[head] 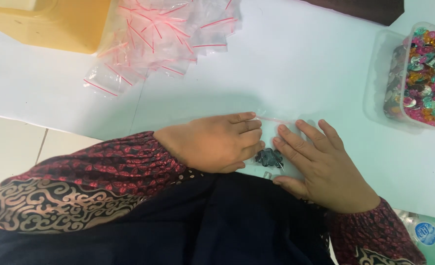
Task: Sorting small beads and placing them into individual plastic bags
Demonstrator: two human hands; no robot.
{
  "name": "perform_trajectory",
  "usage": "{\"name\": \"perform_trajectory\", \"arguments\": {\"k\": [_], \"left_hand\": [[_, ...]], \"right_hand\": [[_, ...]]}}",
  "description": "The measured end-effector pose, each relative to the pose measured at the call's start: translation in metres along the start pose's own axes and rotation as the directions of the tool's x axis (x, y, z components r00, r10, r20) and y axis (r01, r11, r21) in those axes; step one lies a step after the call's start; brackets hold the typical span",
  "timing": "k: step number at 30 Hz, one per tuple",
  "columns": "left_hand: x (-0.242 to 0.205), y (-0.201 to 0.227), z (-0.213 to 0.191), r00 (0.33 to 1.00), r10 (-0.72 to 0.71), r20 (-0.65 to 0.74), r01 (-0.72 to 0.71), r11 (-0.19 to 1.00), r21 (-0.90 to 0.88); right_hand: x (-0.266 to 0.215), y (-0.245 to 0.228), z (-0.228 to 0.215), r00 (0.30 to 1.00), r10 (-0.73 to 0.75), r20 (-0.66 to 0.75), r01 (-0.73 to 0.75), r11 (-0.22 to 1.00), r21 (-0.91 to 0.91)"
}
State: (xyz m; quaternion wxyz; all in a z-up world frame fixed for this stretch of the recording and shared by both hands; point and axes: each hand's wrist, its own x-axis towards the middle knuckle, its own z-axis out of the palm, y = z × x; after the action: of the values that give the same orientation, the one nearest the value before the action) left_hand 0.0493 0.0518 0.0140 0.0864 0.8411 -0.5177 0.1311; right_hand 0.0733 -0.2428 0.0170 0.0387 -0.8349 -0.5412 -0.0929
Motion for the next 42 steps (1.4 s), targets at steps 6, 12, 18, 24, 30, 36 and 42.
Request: {"name": "perform_trajectory", "arguments": {"k": [6,12,18,24,30,36,42], "left_hand": [[-0.016,-0.021,0.009,0.998,0.063,-0.004,-0.063,0.99,-0.125],[-0.018,-0.024,0.011,0.999,0.023,-0.033,-0.03,0.972,-0.234],[-0.015,-0.027,0.007,1.0,0.021,-0.005,-0.021,0.972,-0.233],[-0.013,-0.029,0.005,0.999,0.02,-0.031,-0.025,0.98,-0.196],[-0.016,-0.03,0.007,1.0,-0.002,-0.027,-0.005,0.965,-0.261],[-0.018,-0.028,0.006,1.0,-0.01,0.01,0.012,0.966,-0.257],[-0.016,-0.028,0.008,1.0,-0.01,0.014,0.014,0.954,-0.299]], "right_hand": [[0.0,0.012,0.002,0.997,-0.066,0.04,0.065,0.997,0.04],[0.003,0.021,0.001,0.992,-0.095,0.088,0.087,0.992,0.092],[0.014,0.031,-0.002,0.978,-0.206,0.044,0.202,0.976,0.084],[0.029,0.033,0.006,0.963,-0.256,0.087,0.243,0.96,0.139],[0.025,0.036,0.004,0.97,-0.216,0.114,0.2,0.97,0.139],[0.014,0.033,0.003,0.979,-0.153,0.134,0.144,0.987,0.077],[0.01,0.033,0.003,0.986,-0.129,0.11,0.118,0.988,0.103]]}}
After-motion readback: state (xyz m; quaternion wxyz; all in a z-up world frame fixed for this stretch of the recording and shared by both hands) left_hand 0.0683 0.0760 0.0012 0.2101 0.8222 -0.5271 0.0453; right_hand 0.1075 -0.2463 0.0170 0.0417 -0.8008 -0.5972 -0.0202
